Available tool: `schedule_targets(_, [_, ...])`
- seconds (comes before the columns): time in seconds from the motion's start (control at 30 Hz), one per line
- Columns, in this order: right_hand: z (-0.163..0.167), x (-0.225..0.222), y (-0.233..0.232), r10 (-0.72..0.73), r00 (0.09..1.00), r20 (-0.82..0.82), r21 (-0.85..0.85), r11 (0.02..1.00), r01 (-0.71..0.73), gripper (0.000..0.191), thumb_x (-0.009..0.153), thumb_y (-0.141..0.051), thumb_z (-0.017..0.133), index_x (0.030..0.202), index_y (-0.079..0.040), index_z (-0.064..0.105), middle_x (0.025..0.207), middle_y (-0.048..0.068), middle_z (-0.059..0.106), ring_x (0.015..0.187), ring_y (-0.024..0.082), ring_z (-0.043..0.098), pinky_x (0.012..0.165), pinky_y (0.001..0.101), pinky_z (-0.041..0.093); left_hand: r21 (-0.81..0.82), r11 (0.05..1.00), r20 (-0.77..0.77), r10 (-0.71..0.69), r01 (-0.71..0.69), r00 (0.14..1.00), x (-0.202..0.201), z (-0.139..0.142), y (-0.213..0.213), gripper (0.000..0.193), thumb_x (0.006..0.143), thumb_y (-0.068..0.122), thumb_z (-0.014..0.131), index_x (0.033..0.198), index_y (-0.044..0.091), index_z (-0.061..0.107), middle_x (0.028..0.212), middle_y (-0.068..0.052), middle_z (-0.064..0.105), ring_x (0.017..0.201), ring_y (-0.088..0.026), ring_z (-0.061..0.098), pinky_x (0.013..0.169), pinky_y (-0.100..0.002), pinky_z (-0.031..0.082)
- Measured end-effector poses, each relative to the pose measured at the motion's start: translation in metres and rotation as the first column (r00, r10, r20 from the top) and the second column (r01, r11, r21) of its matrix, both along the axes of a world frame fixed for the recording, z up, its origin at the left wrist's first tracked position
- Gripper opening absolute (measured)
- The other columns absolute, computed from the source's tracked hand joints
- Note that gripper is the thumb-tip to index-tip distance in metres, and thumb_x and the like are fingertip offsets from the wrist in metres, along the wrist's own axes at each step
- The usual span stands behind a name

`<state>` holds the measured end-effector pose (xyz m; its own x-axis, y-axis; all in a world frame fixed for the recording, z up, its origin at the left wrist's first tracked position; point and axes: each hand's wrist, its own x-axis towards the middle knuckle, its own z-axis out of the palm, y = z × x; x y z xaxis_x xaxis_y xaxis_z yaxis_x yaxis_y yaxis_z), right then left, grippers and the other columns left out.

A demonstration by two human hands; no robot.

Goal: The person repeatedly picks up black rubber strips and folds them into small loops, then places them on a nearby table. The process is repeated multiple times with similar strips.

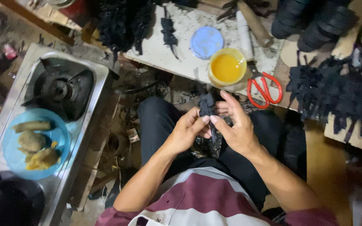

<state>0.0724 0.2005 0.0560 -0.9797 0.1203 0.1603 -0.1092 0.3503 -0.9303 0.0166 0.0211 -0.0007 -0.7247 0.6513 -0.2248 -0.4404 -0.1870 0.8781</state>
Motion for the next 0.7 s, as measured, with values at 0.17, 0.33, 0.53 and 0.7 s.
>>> schedule_targets(0.17, [-0.007, 0.009, 0.010, -0.064, 0.991, 0.121, -0.127, 0.989, 0.079, 0.064, 0.091, -0.004, 0.074, 0.150, -0.002, 0.049, 0.106, 0.011, 0.071, 0.092, 0.013, 0.068, 0.079, 0.0283, 0.059, -0.127, 0.989, 0.051, -0.065, 0.071, 0.997, 0.016, 0.001, 0.014, 0.022, 0.103, 0.022, 0.057, 0.113, 0.003, 0.061, 0.092, -0.006, 0.070, 0.080, -0.015, 0.071, 0.072, -0.029, 0.058])
schedule_targets(0.33, [-0.001, 0.019, 0.050, -0.204, 0.979, 0.010, -0.133, 0.970, 0.204, 0.058, 0.090, -0.001, 0.076, 0.143, 0.001, 0.052, 0.100, 0.008, 0.073, 0.084, 0.010, 0.069, 0.075, 0.0257, 0.059, -0.075, 0.989, 0.021, -0.122, 0.123, 0.992, 0.017, -0.003, 0.018, 0.024, 0.103, 0.020, 0.058, 0.115, 0.000, 0.061, 0.100, -0.011, 0.072, 0.087, -0.018, 0.073, 0.077, -0.032, 0.058])
schedule_targets(0.53, [0.018, 0.036, 0.178, -0.605, 0.782, -0.150, -0.016, 0.792, 0.610, 0.058, 0.095, 0.003, 0.078, 0.145, 0.004, 0.051, 0.108, 0.012, 0.072, 0.088, 0.012, 0.066, 0.081, 0.0250, 0.058, -0.096, 0.991, 0.078, -0.086, 0.094, 0.993, 0.015, -0.011, 0.011, 0.026, 0.100, 0.018, 0.060, 0.119, 0.000, 0.062, 0.101, -0.014, 0.073, 0.087, -0.022, 0.073, 0.079, -0.034, 0.060])
schedule_targets(0.7, [0.014, 0.065, 0.259, -0.760, 0.624, -0.185, 0.355, 0.540, 0.763, 0.063, 0.098, 0.003, 0.077, 0.153, 0.006, 0.046, 0.138, 0.021, 0.062, 0.121, 0.024, 0.064, 0.095, 0.0341, 0.056, -0.152, 0.986, 0.062, -0.061, 0.070, 0.996, 0.006, -0.010, 0.004, 0.025, 0.099, 0.018, 0.062, 0.117, 0.000, 0.063, 0.099, -0.014, 0.073, 0.086, -0.022, 0.072, 0.078, -0.034, 0.059])
